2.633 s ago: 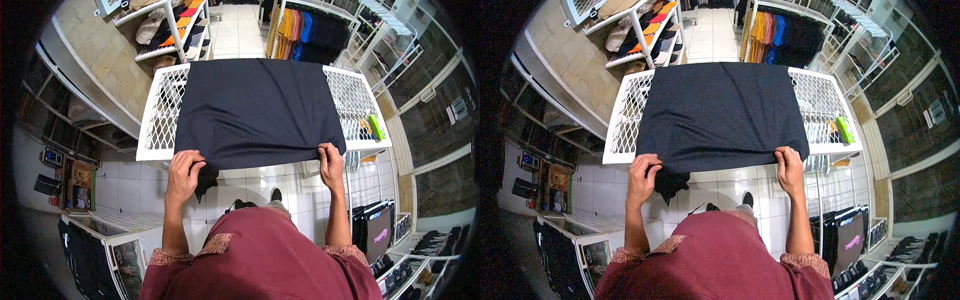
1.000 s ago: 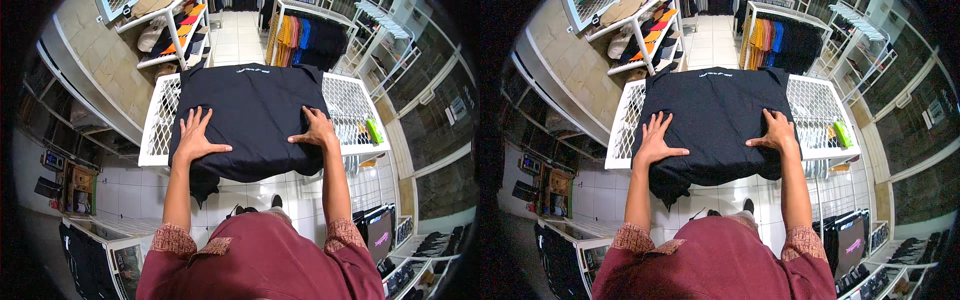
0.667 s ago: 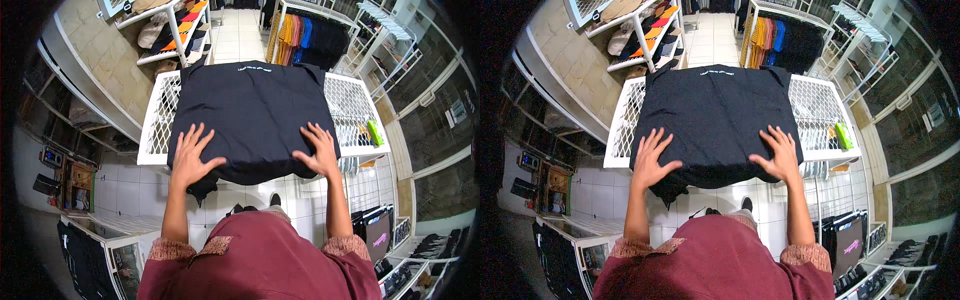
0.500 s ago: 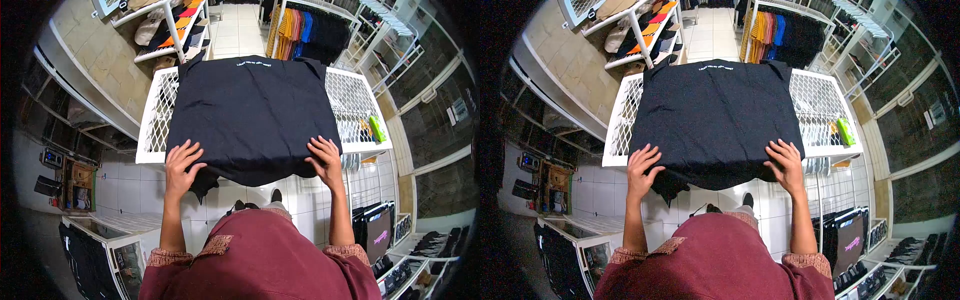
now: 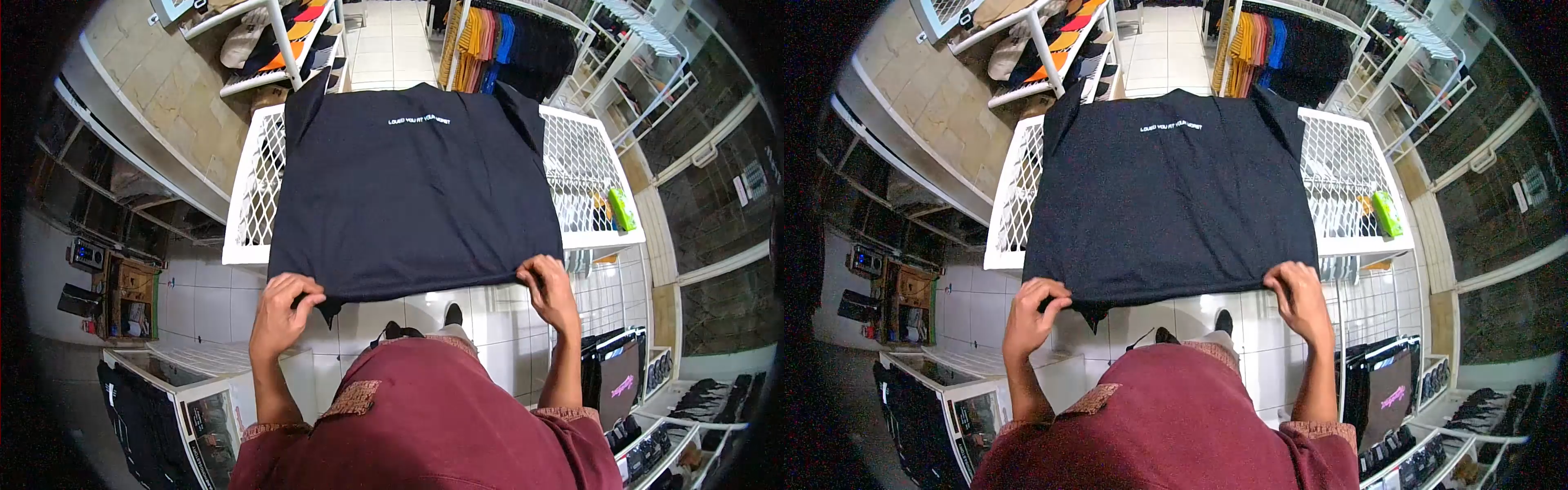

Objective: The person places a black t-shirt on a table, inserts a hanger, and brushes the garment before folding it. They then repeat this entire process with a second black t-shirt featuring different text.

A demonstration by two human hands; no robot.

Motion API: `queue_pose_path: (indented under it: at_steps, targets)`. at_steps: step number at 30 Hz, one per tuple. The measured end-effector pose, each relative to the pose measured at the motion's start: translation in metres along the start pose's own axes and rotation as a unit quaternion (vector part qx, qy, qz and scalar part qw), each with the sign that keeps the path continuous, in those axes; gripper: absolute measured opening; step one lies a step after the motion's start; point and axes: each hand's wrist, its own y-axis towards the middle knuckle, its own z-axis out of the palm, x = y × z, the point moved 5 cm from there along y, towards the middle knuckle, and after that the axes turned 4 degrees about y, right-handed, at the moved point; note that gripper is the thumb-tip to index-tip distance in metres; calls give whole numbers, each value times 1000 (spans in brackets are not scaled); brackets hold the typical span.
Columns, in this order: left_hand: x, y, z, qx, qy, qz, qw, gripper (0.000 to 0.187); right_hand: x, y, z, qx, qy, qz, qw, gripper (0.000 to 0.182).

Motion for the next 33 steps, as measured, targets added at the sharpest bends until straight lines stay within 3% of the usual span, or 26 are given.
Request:
queue_pose_path:
  at_steps: [3, 6, 10, 14, 17, 19, 22, 23, 24, 26, 27, 33]
  targets:
    - [-2, -14, -7, 79, -2, -35, 996, 13, 7, -11, 1, 114, 54, 70, 990, 8]
    - [-2, -15, -7, 140, 4, -50, 989, 21, 8, -11, 0, 130, 161, 142, 968, 13]
    - [-34, 30, 5, -3, -17, -7, 1000, 24, 15, 34, -4, -50, 105, 30, 993, 16]
    - [-31, 85, 42, -140, 38, 37, 989, 24, 13, 82, 18, -117, 9, -16, 993, 21]
    - [-15, 100, 56, -153, 123, 7, 980, 30, 0, 96, 38, -124, -73, -6, 990, 26]
    - [-13, 101, 56, -165, 166, -38, 971, 44, -8, 98, 39, -151, -110, 42, 981, 36]
    - [-5, 98, 50, -196, 208, -35, 958, 59, -12, 99, 30, -169, -144, 35, 974, 45]
    - [4, 99, 49, -145, 186, -85, 968, 82, -22, 101, 30, -131, -131, 82, 979, 66]
    - [9, 97, 47, -144, 186, -85, 968, 82, -21, 102, 27, -130, -131, 83, 979, 66]
    - [18, 99, 42, -134, 246, -110, 954, 102, -20, 105, 15, -106, -194, 129, 967, 88]
    - [24, 104, 42, -67, 208, -148, 965, 120, -32, 109, 16, -36, -151, 201, 967, 111]
    - [35, 120, 41, -8, 207, -161, 965, 138, -53, 118, 21, -2, -168, 215, 962, 128]
